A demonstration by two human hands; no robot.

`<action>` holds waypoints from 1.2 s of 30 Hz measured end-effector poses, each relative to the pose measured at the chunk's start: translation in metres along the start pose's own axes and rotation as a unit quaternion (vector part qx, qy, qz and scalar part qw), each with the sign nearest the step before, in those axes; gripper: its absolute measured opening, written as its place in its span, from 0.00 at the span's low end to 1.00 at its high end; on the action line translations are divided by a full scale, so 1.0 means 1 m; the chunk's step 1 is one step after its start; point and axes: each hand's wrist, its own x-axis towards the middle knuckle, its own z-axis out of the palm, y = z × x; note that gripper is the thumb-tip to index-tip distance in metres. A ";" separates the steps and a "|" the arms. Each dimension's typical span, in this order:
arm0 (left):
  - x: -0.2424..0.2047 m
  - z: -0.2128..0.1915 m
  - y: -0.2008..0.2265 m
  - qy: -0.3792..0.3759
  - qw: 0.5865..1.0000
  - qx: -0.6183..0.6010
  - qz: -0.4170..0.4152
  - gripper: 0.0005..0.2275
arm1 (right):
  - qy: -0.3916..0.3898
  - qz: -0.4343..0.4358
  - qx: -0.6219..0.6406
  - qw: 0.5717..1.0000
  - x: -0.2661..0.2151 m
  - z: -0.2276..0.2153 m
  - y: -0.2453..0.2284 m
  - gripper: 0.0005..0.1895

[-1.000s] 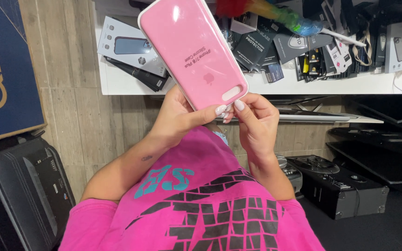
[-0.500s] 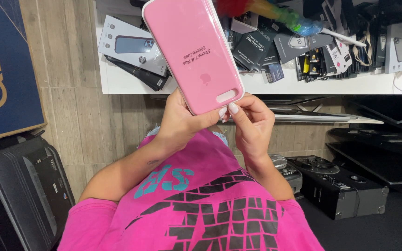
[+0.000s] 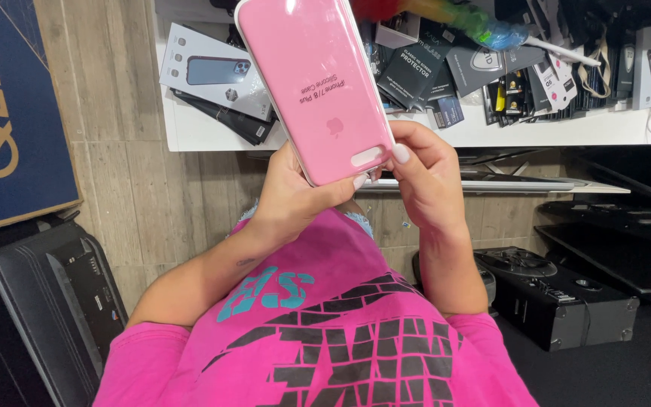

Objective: The person removes a pink phone case from its packaging, uses a blue hand tool to punch a hole or attach a component to the bottom edge, and then places the case back into its sleeve.

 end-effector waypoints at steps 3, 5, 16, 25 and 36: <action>0.001 -0.007 -0.012 0.010 1.000 0.012 0.001 0.22 | 0.007 0.000 -0.019 1.000 0.006 0.006 -0.002 0.15; 0.000 -0.007 -0.013 0.015 1.000 0.014 0.000 0.22 | 0.006 -0.005 -0.017 1.000 0.008 0.011 -0.006 0.14; 0.009 -0.032 0.021 0.017 0.999 0.032 0.016 0.17 | -0.022 0.016 0.012 1.000 0.021 0.017 0.008 0.12; 0.050 -0.054 0.041 0.074 0.995 0.052 0.040 0.13 | -0.012 0.051 0.051 0.997 0.079 0.042 0.031 0.16; 0.112 -0.091 0.070 0.055 0.989 0.131 -0.051 0.18 | 0.050 -0.331 -0.537 0.774 0.167 0.037 -0.043 0.07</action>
